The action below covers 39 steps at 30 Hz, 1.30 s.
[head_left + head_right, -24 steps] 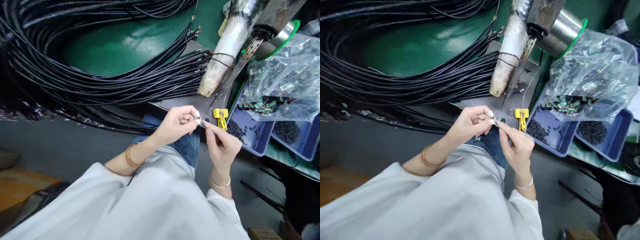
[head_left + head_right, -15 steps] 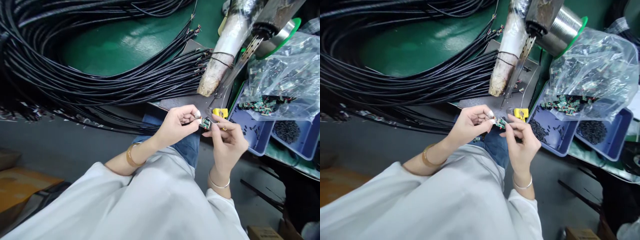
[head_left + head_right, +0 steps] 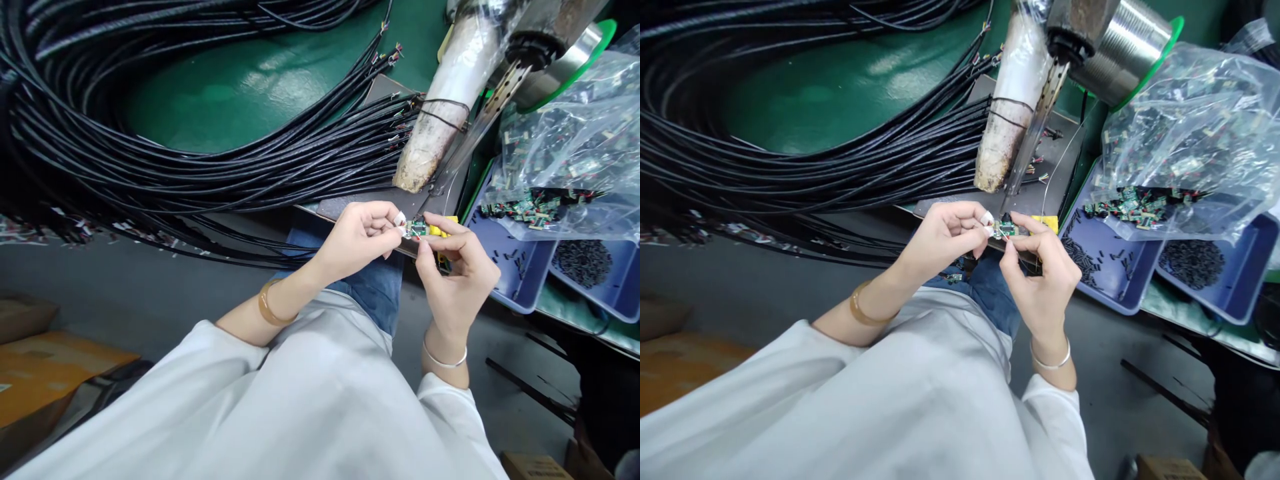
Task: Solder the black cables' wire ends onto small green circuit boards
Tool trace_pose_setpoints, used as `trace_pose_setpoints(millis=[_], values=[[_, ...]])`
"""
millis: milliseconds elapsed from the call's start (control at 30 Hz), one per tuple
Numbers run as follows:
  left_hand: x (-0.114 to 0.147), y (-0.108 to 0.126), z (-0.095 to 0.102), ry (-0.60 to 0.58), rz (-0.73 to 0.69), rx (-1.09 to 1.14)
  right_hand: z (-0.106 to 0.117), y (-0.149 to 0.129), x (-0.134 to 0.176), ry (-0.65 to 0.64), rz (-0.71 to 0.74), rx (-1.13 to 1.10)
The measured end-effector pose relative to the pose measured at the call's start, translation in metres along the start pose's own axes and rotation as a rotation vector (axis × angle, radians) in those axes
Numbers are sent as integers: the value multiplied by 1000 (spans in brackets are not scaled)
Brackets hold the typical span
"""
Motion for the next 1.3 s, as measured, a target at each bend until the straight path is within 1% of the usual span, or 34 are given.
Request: trace_pose_setpoints(millis=[167,333,567,733,900,1100,1300], values=[[-4,5,-3,21,-43,20,3,-4,-8,-12,50,52],[-4,8,-4,15,-74,-16,4,-7,-12,-12,87,80],[-6,11,-3,29,-42,-27,3,-6,-12,-19,77,56],[-8,14,-3,53,-49,-30,4,-3,-12,-34,33,11],[-9,15,-2,78,-40,-45,5,-5,-16,-58,14,19],[-10,19,-4,86,-39,-22,8,-11,-19,-50,46,32],[-10,19,-3,59,-4,2,9,-13,-19,-40,86,41]])
Point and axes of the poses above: each hand's wrist, its own x-axis away from the middle knuckle, its own z-axis out of the back of the hand, y = z × x, the point moved 5 cm from there along -x, towards the middle knuckle, and after that the axes turned 13 degrees about x, right-handed, at the moved point
